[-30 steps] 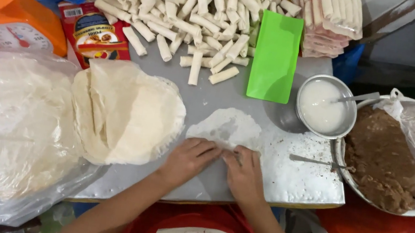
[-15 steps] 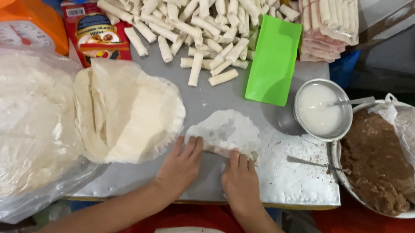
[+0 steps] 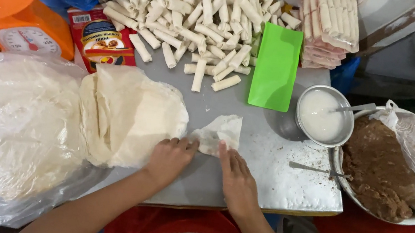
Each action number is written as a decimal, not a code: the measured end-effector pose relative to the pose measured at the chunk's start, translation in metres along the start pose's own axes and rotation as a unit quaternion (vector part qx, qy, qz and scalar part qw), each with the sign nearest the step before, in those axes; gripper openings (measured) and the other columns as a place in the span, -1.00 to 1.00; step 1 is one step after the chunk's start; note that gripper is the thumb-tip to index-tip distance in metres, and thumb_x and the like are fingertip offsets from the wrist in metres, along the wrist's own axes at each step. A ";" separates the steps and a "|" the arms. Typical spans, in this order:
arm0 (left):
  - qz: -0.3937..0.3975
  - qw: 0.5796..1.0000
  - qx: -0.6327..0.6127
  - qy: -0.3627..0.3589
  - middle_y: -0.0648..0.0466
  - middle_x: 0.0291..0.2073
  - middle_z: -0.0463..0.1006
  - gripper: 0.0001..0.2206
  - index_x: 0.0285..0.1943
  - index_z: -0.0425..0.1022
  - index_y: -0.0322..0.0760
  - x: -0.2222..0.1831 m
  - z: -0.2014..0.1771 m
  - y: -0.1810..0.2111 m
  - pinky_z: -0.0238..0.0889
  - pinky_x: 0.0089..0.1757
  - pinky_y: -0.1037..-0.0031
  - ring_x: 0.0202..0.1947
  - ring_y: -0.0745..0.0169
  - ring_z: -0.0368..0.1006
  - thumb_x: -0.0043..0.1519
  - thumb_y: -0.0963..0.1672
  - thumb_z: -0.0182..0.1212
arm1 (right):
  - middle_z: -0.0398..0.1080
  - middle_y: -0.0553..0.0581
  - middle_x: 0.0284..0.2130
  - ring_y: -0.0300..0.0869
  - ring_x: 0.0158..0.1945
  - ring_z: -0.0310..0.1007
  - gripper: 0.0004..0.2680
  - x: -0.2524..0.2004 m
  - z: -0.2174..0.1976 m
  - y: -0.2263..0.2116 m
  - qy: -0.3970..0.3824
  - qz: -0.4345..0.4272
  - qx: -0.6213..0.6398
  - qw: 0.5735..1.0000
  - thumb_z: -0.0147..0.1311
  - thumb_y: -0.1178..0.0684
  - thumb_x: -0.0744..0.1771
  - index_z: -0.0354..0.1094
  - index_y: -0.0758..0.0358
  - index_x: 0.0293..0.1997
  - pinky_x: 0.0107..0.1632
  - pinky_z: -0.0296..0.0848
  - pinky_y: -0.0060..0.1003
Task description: A person is rapidly wrapping lumpia by placing meat filling on a wrapper, rolling it tightly, and sealing it.
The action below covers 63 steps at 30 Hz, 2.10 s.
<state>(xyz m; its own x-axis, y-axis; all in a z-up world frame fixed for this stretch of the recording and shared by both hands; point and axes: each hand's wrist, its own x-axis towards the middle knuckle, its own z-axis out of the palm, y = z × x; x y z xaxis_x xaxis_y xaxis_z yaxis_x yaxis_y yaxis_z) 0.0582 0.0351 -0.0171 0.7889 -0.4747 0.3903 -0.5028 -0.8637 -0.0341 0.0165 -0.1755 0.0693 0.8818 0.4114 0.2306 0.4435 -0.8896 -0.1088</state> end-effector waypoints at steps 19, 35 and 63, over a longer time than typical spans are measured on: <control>-0.078 0.863 -0.498 0.012 -0.07 -0.32 0.57 -0.89 -0.12 0.66 -0.29 0.053 0.015 0.015 0.42 -0.14 0.27 -0.23 -0.08 0.52 0.30 -0.16 0.27 | 0.37 0.02 -0.21 -0.13 -0.09 0.45 -0.88 0.026 0.067 0.084 0.041 0.029 0.340 0.939 0.11 0.13 0.38 0.59 0.07 -0.07 -0.02 0.49 -0.21; 0.039 0.956 -0.276 0.089 0.08 -0.28 0.47 -0.95 -0.20 0.62 -0.22 0.078 0.009 0.010 0.35 -0.14 0.47 -0.23 0.18 0.44 0.29 -0.19 0.25 | 0.27 0.04 -0.30 -0.11 -0.19 0.40 -0.94 0.047 0.058 0.087 0.095 -0.032 0.201 0.974 0.08 0.15 0.40 0.50 0.21 -0.15 -0.11 0.47 -0.27; -0.033 0.966 -0.236 0.105 0.08 -0.16 0.61 -0.88 -0.03 0.65 -0.16 0.117 0.060 0.008 0.39 0.04 0.34 -0.05 0.17 0.54 0.31 -0.18 0.25 | 0.41 0.20 -0.12 0.06 -0.02 0.48 -0.85 0.094 0.060 0.112 0.120 -0.052 0.201 0.971 0.13 0.23 0.38 0.48 0.38 0.04 0.04 0.49 -0.09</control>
<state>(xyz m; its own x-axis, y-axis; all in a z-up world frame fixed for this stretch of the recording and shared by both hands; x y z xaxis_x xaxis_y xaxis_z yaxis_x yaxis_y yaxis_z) 0.1676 -0.0376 -0.0269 0.7606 -0.3337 0.5568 -0.5978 -0.6946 0.4002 0.1584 -0.2246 0.0212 0.7876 0.3930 0.4746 0.5972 -0.6765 -0.4309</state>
